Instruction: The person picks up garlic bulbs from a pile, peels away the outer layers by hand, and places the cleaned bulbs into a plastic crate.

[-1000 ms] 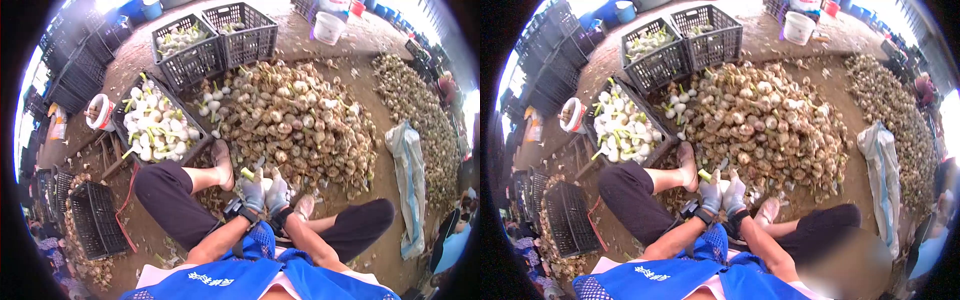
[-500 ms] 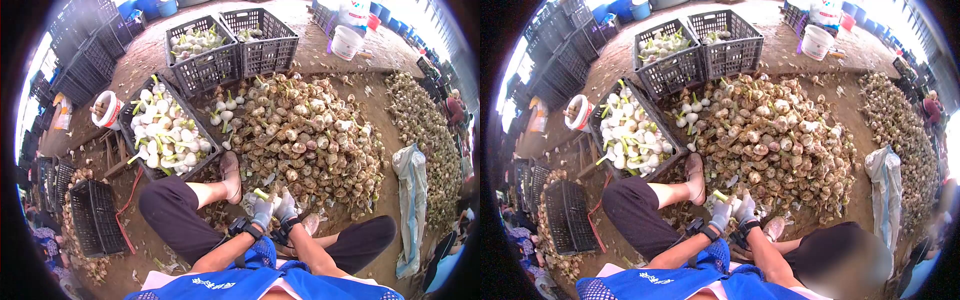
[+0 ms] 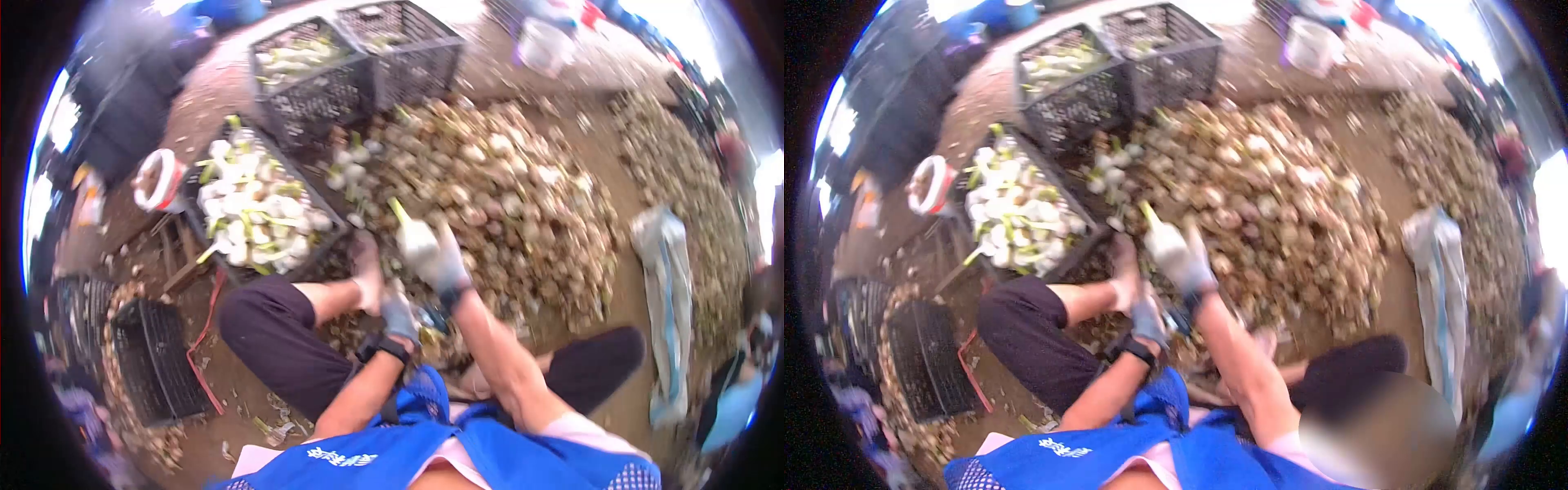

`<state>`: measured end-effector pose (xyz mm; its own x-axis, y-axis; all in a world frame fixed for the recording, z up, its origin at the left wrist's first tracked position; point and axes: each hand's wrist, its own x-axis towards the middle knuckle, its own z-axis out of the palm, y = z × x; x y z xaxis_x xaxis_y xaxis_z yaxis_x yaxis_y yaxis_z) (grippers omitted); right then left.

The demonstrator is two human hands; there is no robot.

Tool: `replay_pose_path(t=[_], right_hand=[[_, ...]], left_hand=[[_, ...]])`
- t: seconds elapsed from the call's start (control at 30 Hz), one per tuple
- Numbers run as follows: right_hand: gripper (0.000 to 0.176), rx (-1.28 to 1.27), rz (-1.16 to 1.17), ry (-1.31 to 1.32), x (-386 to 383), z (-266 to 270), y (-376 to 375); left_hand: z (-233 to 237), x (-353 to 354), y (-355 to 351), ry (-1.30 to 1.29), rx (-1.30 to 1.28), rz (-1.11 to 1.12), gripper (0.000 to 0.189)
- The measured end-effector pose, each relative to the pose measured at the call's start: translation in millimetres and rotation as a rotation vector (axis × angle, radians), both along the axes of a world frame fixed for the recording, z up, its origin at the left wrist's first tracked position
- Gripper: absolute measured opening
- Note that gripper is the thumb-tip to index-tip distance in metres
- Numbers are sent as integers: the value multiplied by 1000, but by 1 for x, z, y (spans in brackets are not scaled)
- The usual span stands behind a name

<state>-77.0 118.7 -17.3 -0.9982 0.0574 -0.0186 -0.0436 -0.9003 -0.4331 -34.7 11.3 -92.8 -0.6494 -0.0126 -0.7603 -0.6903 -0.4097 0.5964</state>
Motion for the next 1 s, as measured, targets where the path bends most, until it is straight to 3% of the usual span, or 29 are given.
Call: replay_pose_path(t=[0.07,0.1,0.13,0.17,0.2,0.27,0.3,0.33,0.37,0.4,0.43,0.47,0.5,0.53,0.6,0.67,0.7,0.8,0.83,0.87,0.93,1.0], right_hand=[[50,-30,-54,6,-41,92,2],[41,-32,-94,-15,-53,107,4],[45,258,-179,168,-42,134,-1],[39,609,-296,193,-42,134,1],[26,871,-400,49,-20,147,-3],[21,1360,-593,-103,23,120,17],[23,1460,-565,-306,48,101,39],[23,1609,-712,-507,71,56,68],[23,1452,-738,-796,100,37,93],[20,1708,-876,-1026,132,23,119],[21,1343,-885,-1206,157,16,145],[22,1443,-1014,-1374,177,-15,182],[25,1156,-1177,-1324,184,-16,206],[34,1458,-1172,-1433,179,9,211],[48,1756,-1103,-1226,163,15,242],[55,1915,-649,-1282,143,12,271],[50,1988,-554,-1322,135,2,281],[36,1906,-528,-1440,132,35,269],[27,2012,-805,-1245,141,32,254],[26,1892,-917,-1035,147,35,233],[25,1799,-791,-890,152,48,181],[26,2054,-635,-962,143,-12,168]], left_hand=[[-14,3,-6,67,323,-120,17],[-19,1,-13,-17,352,-154,16],[-21,0,-14,-96,378,-177,15],[2,2,-3,-85,373,-189,16],[30,5,3,-69,369,-190,18],[40,6,-2,-33,269,-323,20],[43,7,-1,23,253,-357,23],[53,11,1,88,248,-398,25],[51,12,2,137,263,-432,27],[49,14,2,186,274,-469,29],[47,16,6,141,281,-510,31],[47,18,10,101,290,-548,34],[50,24,16,60,261,-547,36],[29,27,16,121,226,-608,32],[46,33,22,13,242,-682,28],[46,35,25,36,243,-712,27],[47,36,26,56,249,-751,26],[54,38,26,129,263,-732,26],[57,37,23,165,270,-739,27],[69,39,24,225,281,-689,28],[51,35,23,264,400,-706,26],[28,35,28,62,540,-582,23]])
